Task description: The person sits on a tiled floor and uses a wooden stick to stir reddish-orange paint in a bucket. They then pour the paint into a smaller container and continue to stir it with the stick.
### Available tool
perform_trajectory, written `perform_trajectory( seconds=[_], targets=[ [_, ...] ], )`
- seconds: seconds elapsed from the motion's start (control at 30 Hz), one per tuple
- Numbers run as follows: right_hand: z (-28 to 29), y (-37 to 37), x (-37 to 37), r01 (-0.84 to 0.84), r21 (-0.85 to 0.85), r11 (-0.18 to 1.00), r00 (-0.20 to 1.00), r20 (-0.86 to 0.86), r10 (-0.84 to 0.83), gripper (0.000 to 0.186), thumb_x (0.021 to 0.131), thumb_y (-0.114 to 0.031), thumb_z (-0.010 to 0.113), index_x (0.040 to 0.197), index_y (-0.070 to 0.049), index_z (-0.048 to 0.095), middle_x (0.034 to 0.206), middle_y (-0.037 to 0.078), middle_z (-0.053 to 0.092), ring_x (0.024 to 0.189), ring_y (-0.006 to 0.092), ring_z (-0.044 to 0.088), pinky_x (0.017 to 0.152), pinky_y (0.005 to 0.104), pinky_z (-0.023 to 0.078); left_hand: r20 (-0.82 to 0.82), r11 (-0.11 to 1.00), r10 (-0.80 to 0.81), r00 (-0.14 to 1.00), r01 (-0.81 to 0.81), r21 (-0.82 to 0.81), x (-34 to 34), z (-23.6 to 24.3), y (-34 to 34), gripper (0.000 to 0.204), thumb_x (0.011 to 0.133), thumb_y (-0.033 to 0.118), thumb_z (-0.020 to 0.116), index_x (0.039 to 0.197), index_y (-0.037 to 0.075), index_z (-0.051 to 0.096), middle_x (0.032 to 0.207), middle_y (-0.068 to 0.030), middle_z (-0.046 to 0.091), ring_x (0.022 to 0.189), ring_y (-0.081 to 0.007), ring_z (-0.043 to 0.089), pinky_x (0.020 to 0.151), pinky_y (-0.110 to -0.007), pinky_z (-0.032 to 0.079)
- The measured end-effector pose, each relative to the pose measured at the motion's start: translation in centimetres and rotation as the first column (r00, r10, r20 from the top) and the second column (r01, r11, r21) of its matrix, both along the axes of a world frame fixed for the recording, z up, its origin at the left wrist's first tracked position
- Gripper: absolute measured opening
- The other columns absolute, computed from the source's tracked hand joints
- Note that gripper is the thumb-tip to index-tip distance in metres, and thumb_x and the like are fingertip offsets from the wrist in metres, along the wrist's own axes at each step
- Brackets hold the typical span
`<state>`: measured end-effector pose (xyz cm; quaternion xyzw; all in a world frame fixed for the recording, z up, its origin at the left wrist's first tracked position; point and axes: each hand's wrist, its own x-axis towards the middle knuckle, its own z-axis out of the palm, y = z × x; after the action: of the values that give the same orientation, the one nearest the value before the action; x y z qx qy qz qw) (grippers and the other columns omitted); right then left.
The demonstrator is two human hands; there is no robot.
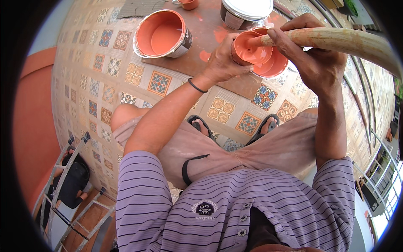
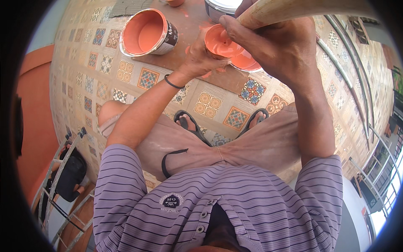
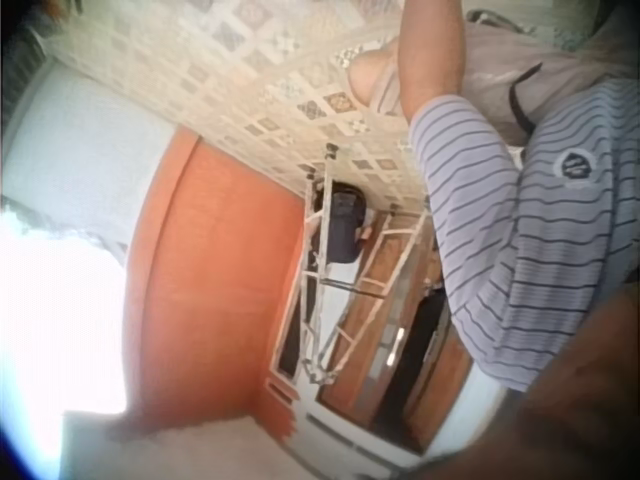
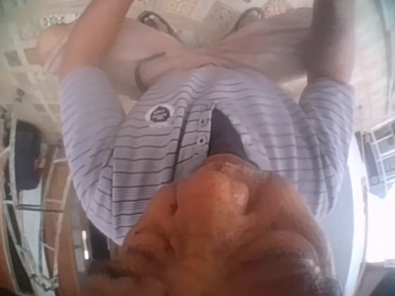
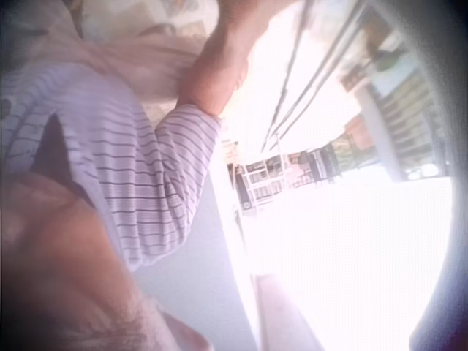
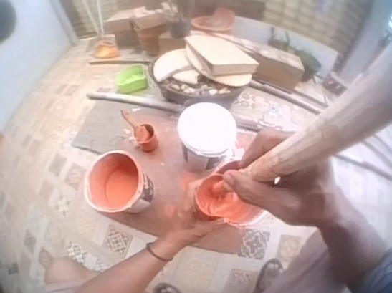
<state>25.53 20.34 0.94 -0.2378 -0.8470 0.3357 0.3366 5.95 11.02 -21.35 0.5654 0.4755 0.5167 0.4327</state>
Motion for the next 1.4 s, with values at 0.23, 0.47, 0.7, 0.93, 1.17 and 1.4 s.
perform_trajectory(
  seconds=[0.23, 0.47, 0.7, 0.93, 1.17, 1.4],
  targets=[
    [-0.2, 0.1, 0.4, -0.017, -0.157, 0.987, 1.000, -0.015, 0.015, 0.010, 0.097, -0.001, 0.089, 0.105, 0.004, 0.085, 0.094, 0.007, 0.077, 0.083, 0.0107, 0.074, 0.067, 0.0260, 0.058, 0.104, 0.993, 0.032, 0.994, -0.020, -0.120, 0.1, -0.1, -0.2, 0.097, 0.076, 0.017, 0.103, 0.156, 0.010, 0.049, 0.146, -0.0155, 0.069, 0.128, -0.0300, 0.075, 0.101, -0.044, 0.066],
    [0.1, 0.0, 0.3, 0.069, -0.144, 0.987, 0.993, 0.101, -0.055, 0.008, 0.097, 0.001, 0.088, 0.101, 0.006, 0.084, 0.094, 0.007, 0.076, 0.082, 0.0107, 0.072, 0.065, 0.0260, 0.055, -0.019, 0.999, -0.014, 1.000, 0.015, 0.044, -0.2, 0.0, 0.2, 0.098, 0.084, -0.001, 0.094, 0.163, 0.010, 0.037, 0.149, -0.0197, 0.063, 0.116, -0.0309, 0.079, 0.071, -0.039, 0.077],
    [-0.1, 0.2, 0.2, -0.024, 0.066, 0.998, 1.000, -0.001, 0.025, 0.010, 0.097, -0.002, 0.090, 0.101, 0.005, 0.084, 0.096, 0.005, 0.077, 0.078, 0.0095, 0.071, 0.065, 0.0256, 0.054, 0.013, 1.000, -0.004, 1.000, 0.004, 0.000, 0.0, 0.2, -0.1, 0.097, 0.084, -0.002, 0.093, 0.163, 0.009, 0.039, 0.147, -0.0184, 0.065, 0.113, -0.0294, 0.080, 0.071, -0.039, 0.077],
    [0.4, -0.1, 0.4, 0.041, -0.191, 0.981, 0.996, 0.086, -0.025, 0.013, 0.099, -0.008, 0.089, 0.102, 0.004, 0.083, 0.092, 0.004, 0.077, 0.081, 0.0091, 0.074, 0.066, 0.0250, 0.055, 0.013, 1.000, 0.015, 1.000, -0.015, -0.012, 0.0, 0.7, -0.1, 0.096, 0.083, -0.002, 0.094, 0.162, 0.009, 0.042, 0.145, -0.0179, 0.066, 0.112, -0.0281, 0.080, 0.072, -0.039, 0.077],
    [0.2, 0.2, 0.5, 0.062, -0.184, 0.981, 0.989, 0.144, -0.035, 0.013, 0.100, -0.007, 0.089, 0.103, 0.004, 0.083, 0.093, 0.003, 0.077, 0.083, 0.0084, 0.074, 0.071, 0.0247, 0.057, 0.025, 1.000, -0.005, 1.000, 0.006, -0.016, -0.1, 1.3, -0.1, 0.097, 0.082, 0.000, 0.096, 0.162, 0.009, 0.042, 0.146, -0.0171, 0.066, 0.117, -0.0278, 0.079, 0.074, -0.039, 0.076],
    [0.7, -0.1, 0.2, 0.105, -0.133, 0.986, 0.994, 0.027, -0.102, 0.013, 0.100, -0.008, 0.088, 0.101, 0.003, 0.082, 0.091, 0.002, 0.076, 0.081, 0.0072, 0.072, 0.068, 0.0242, 0.054, -0.041, 0.998, 0.033, 0.999, -0.030, 0.059, 0.0, 1.0, -0.1, 0.095, 0.082, 0.000, 0.096, 0.160, 0.008, 0.043, 0.145, -0.0158, 0.066, 0.121, -0.0256, 0.076, 0.078, -0.038, 0.076]
  ],
)
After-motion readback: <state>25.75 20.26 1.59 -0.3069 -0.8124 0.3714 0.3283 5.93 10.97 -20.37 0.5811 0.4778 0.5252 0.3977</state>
